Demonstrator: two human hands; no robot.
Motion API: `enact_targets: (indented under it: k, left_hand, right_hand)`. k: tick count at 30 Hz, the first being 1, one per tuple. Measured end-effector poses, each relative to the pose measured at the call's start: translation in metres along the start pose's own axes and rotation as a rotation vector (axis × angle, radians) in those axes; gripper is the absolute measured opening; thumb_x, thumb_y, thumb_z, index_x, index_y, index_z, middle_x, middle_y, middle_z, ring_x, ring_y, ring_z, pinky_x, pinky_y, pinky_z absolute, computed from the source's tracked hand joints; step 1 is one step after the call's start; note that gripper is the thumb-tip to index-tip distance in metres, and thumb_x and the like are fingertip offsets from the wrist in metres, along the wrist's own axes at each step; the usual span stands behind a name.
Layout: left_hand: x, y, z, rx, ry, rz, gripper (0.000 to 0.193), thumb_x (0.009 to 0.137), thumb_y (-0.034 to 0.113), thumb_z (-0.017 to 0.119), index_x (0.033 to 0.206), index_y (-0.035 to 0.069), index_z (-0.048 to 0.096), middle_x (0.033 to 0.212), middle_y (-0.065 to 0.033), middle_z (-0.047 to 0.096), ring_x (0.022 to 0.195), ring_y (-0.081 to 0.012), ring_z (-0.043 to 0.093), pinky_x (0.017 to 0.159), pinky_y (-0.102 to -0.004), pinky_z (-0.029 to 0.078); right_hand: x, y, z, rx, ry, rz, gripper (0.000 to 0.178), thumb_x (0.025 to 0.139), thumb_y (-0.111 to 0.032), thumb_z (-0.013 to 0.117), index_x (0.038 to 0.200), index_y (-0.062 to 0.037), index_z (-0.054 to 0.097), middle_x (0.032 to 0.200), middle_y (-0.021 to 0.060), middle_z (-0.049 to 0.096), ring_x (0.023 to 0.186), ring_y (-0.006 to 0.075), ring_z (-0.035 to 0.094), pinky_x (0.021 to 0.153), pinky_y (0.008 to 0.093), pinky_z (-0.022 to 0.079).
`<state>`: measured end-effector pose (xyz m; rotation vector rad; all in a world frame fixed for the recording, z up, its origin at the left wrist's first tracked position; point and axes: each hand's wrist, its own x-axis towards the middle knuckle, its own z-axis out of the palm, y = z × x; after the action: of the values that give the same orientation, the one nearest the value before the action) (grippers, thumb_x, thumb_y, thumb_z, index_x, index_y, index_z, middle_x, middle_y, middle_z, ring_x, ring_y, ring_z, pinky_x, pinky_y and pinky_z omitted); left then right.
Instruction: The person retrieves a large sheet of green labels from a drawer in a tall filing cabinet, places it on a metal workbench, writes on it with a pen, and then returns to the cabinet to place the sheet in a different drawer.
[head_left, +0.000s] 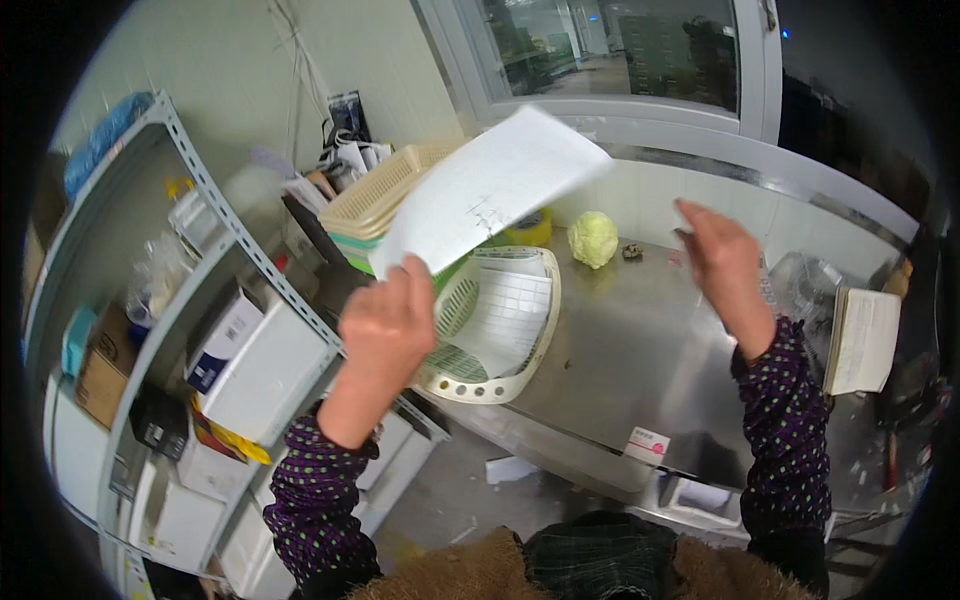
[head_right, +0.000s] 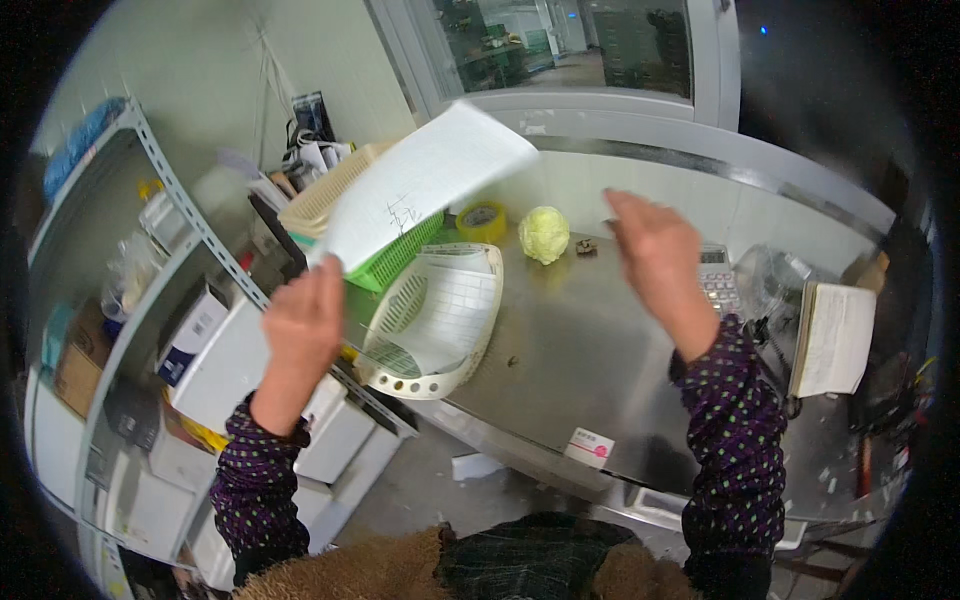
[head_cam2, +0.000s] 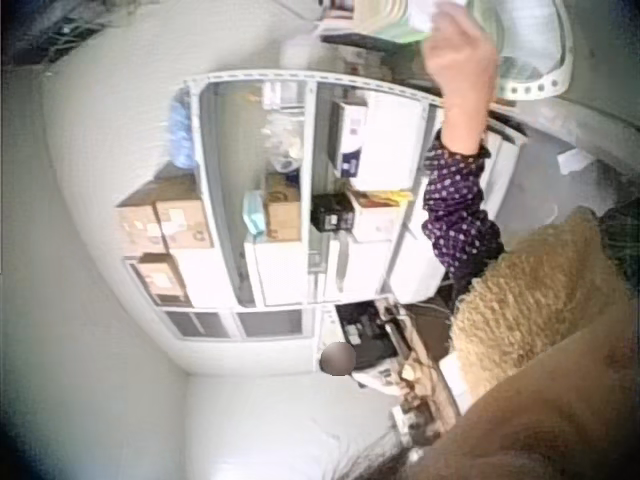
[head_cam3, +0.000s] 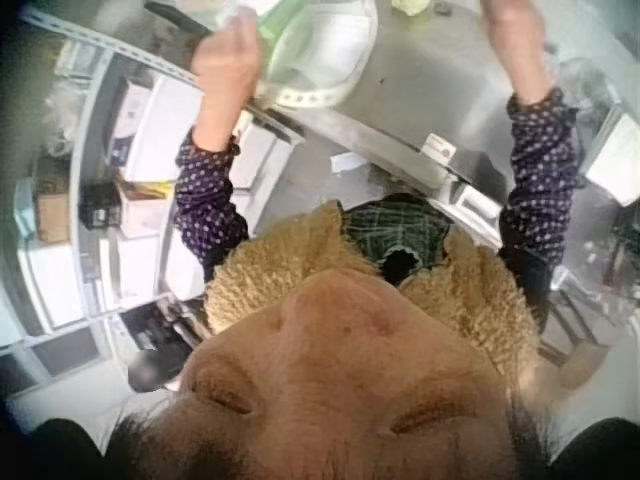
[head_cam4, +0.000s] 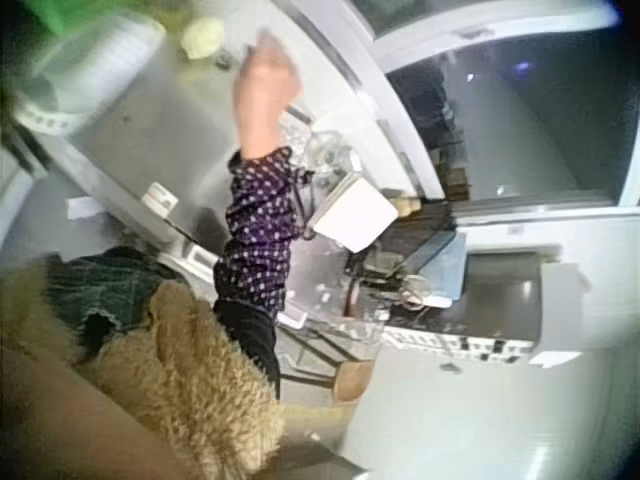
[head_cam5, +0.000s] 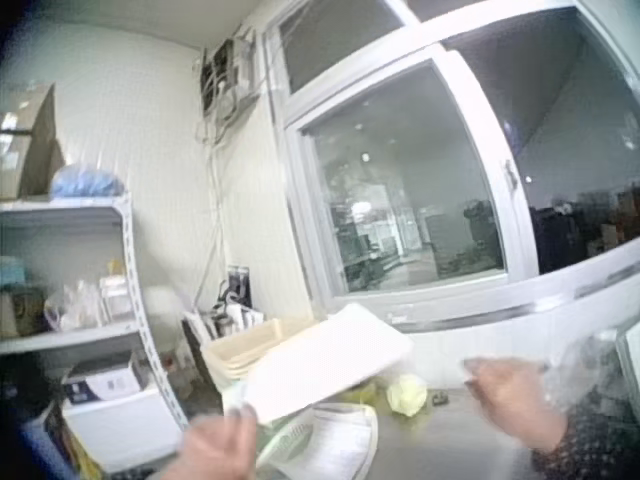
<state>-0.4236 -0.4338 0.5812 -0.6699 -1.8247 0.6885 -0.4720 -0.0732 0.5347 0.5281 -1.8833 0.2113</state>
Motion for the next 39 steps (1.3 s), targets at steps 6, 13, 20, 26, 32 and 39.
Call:
enact_targets:
  k: [6,13,20,26,32,39]
  left_hand:
    - [-0.048,0.062,0.065,-0.312,-0.781,0.278,0.016,0.071,0.018,0.068,0.077,0.004,0.069,0.076,-0.0135,0.065,0.068,-0.0267,0.067,0.057,-0.0381,0.052]
    - [0.028,0.052,0.113,-0.788,-1.454,0.187,0.042,0.080,0.041,0.061,0.086,0.001,0.072,0.088,-0.0167,0.071,0.082,-0.0324,0.069,0.070,-0.0435,0.053]
    - [-0.046,0.099,0.217,-0.828,-1.170,0.279,0.068,0.079,0.043,0.064,0.130,0.001,0.049,0.124,-0.0274,0.056,0.115,-0.0428,0.055,0.098,-0.0451,0.045]
    - [0.011,0.101,0.178,-1.139,-1.212,-0.081,0.057,0.077,0.040,0.071,0.122,0.007,0.062,0.096,-0.0220,0.069,0.088,-0.0336,0.068,0.079,-0.0410,0.054]
    - [-0.005,0.112,0.170,-1.178,-1.347,-0.060,0.052,0.076,0.036,0.072,0.119,0.007,0.065,0.098,-0.0206,0.070,0.086,-0.0350,0.069,0.074,-0.0394,0.055]
    - [-0.015,0.105,0.146,-0.655,-0.892,-0.173,0.050,0.073,0.039,0.072,0.111,0.007,0.068,0.104,-0.0203,0.069,0.100,-0.0362,0.065,0.085,-0.0431,0.052]
  right_hand:
    - [-0.072,-0.102,0.030,0.388,-0.452,-0.093,0.029,0.075,-0.016,0.073,0.101,-0.0085,0.064,0.090,0.0078,0.068,0.078,0.0282,0.066,0.065,0.0385,0.053]
    - [-0.052,-0.130,-0.051,0.833,-0.325,0.090,0.032,0.071,-0.005,0.076,0.101,-0.0069,0.066,0.094,0.0090,0.070,0.078,0.0287,0.069,0.066,0.0373,0.055]
    - [-0.033,-0.148,-0.171,1.758,-0.116,0.072,0.025,0.087,-0.003,0.064,0.110,0.0063,0.064,0.103,0.0198,0.068,0.096,0.0335,0.066,0.082,0.0384,0.053]
    - [-0.093,-0.173,-0.194,1.445,-0.148,0.629,0.016,0.093,-0.013,0.061,0.092,0.0027,0.064,0.075,0.0115,0.062,0.066,0.0208,0.058,0.059,0.0327,0.046]
    - [-0.152,-0.196,-0.208,1.276,-0.341,0.920,0.035,0.097,-0.020,0.059,0.071,0.0011,0.049,0.055,0.0126,0.039,0.053,0.0186,0.032,0.050,0.0355,0.033]
    - [-0.206,-0.181,-0.295,1.095,-0.433,0.851,0.030,0.093,-0.019,0.063,0.074,0.0003,0.050,0.059,0.0188,0.047,0.052,0.0348,0.045,0.050,0.0413,0.037]
